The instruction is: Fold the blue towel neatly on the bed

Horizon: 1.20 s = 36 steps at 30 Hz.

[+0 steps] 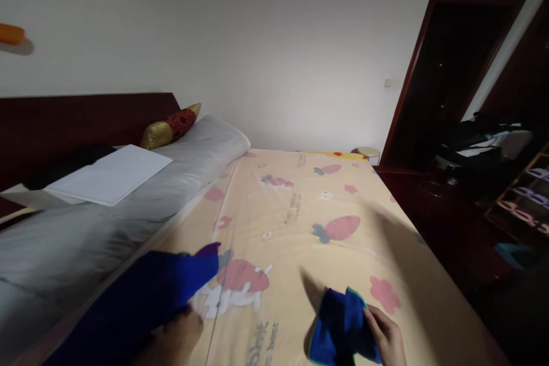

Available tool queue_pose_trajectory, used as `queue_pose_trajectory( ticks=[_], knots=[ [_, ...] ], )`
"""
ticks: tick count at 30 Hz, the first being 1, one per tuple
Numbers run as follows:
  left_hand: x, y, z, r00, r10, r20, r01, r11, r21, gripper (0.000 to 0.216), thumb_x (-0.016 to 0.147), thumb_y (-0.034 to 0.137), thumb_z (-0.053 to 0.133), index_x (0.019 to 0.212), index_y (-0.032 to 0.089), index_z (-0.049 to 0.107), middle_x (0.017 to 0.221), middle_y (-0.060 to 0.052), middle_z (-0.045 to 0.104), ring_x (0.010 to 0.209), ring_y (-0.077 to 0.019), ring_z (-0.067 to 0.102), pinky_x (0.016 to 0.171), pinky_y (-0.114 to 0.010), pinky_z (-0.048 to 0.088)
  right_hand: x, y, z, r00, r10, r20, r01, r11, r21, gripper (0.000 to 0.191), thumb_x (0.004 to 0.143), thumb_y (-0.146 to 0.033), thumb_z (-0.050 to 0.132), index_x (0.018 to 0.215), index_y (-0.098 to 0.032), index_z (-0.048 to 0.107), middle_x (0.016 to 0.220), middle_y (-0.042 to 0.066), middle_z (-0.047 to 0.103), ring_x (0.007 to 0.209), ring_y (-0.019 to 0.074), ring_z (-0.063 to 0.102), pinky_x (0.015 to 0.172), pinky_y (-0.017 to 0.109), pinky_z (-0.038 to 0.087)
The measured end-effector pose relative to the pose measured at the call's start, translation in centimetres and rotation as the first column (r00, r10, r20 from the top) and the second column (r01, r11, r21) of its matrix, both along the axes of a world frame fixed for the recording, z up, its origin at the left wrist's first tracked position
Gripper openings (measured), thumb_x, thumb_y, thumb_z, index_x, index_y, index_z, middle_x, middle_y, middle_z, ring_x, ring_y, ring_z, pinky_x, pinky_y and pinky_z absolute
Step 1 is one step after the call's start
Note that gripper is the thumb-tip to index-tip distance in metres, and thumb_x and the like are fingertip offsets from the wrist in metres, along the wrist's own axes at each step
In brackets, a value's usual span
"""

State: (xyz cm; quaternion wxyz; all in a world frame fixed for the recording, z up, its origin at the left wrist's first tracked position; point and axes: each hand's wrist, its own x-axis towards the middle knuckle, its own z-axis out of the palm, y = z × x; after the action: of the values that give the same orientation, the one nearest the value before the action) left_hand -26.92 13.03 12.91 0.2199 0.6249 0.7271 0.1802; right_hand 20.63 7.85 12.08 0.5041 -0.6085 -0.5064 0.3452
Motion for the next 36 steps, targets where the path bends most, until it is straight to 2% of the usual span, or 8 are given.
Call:
queue_pose_trajectory(
  ticks=[6,9,12,16,23,30,33,36],
  knots=[
    [13.6,0.4,1.0,0.949,-0.223,0.223,0.188,0.968,0.166,0.044,0.082,0.046,0.044,0.119,0.028,0.059,0.128,-0.004,0.063,0.121,-0.0240,0.055,0.101,-0.037,0.044,-3.6,0.5,4.3,0.990,-0.089,0.113,0.044,0.935,0.351,0.031,0.085,-0.049,0.056,0.088,-0.023,0.073,0.089,0.008,0.063,0.090,0.0226,0.060,0.081,0.033,0.049],
    [20.1,-0.6,5.9,0.735,-0.461,0.498,0.313,0.881,0.354,0.053,0.087,0.043,0.046,0.137,0.026,0.043,0.143,-0.007,0.051,0.129,-0.0205,0.047,0.106,-0.036,0.040,-5.2,0.7,8.2,0.993,0.033,0.116,-0.079,0.906,0.415,0.027,0.089,-0.042,0.053,0.094,-0.025,0.072,0.087,0.007,0.064,0.086,0.0201,0.060,0.078,0.032,0.049],
    [23.8,-2.1,11.5,0.512,-0.595,0.620,0.371,0.804,0.465,0.053,0.084,0.039,0.055,0.134,0.025,0.047,0.140,-0.009,0.053,0.127,-0.0219,0.048,0.108,-0.037,0.037,-5.9,0.2,11.9,0.974,0.196,0.118,-0.228,0.869,0.440,0.024,0.091,-0.038,0.052,0.099,-0.026,0.071,0.091,0.006,0.068,0.088,0.0195,0.062,0.080,0.032,0.049],
    [24.9,-3.5,15.6,0.461,-0.599,0.655,0.367,0.801,0.474,0.036,0.080,0.038,0.061,0.111,0.020,0.064,0.113,-0.008,0.068,0.106,-0.0208,0.059,0.100,-0.034,0.043,-5.6,-0.5,14.5,0.968,0.206,0.144,-0.251,0.842,0.478,0.025,0.091,-0.036,0.051,0.105,-0.027,0.070,0.094,0.005,0.069,0.089,0.0191,0.063,0.079,0.031,0.049],
    [23.6,-5.1,17.0,0.509,-0.577,0.639,0.315,0.815,0.486,0.022,0.080,0.039,0.063,0.078,0.018,0.061,0.069,0.004,0.055,0.068,-0.0101,0.049,0.063,-0.022,0.039,-6.7,-0.8,14.7,0.982,0.044,0.186,-0.146,0.801,0.581,0.026,0.092,-0.037,0.050,0.101,-0.025,0.070,0.083,0.005,0.064,0.079,0.0183,0.061,0.067,0.028,0.049],
    [22.2,-7.1,19.5,0.535,-0.543,0.647,0.240,0.832,0.500,0.023,0.073,0.038,0.069,0.089,0.022,0.063,0.083,0.003,0.065,0.080,-0.0137,0.057,0.075,-0.025,0.043,-7.7,-2.5,16.7,0.982,0.082,0.168,-0.171,0.757,0.630,0.022,0.091,-0.035,0.051,0.092,-0.024,0.070,0.078,0.003,0.062,0.074,0.0166,0.060,0.068,0.028,0.048],
    [22.6,-8.0,20.5,0.506,-0.564,0.652,0.314,0.825,0.470,0.040,0.071,0.037,0.071,0.108,0.024,0.064,0.105,-0.002,0.069,0.100,-0.0196,0.060,0.089,-0.029,0.043,-7.2,-3.5,17.7,0.986,0.099,0.137,-0.164,0.769,0.619,0.022,0.090,-0.037,0.052,0.090,-0.024,0.070,0.081,0.004,0.062,0.077,0.0175,0.059,0.070,0.029,0.048],
    [23.4,-8.1,20.6,0.486,-0.581,0.653,0.383,0.813,0.438,0.032,0.071,0.040,0.070,0.097,0.021,0.069,0.100,-0.004,0.070,0.097,-0.0208,0.060,0.087,-0.030,0.044,-6.4,-4.3,18.2,0.985,0.132,0.114,-0.174,0.796,0.579,0.025,0.090,-0.041,0.051,0.084,-0.022,0.067,0.079,0.004,0.062,0.077,0.0182,0.057,0.070,0.030,0.046]
  ],
)
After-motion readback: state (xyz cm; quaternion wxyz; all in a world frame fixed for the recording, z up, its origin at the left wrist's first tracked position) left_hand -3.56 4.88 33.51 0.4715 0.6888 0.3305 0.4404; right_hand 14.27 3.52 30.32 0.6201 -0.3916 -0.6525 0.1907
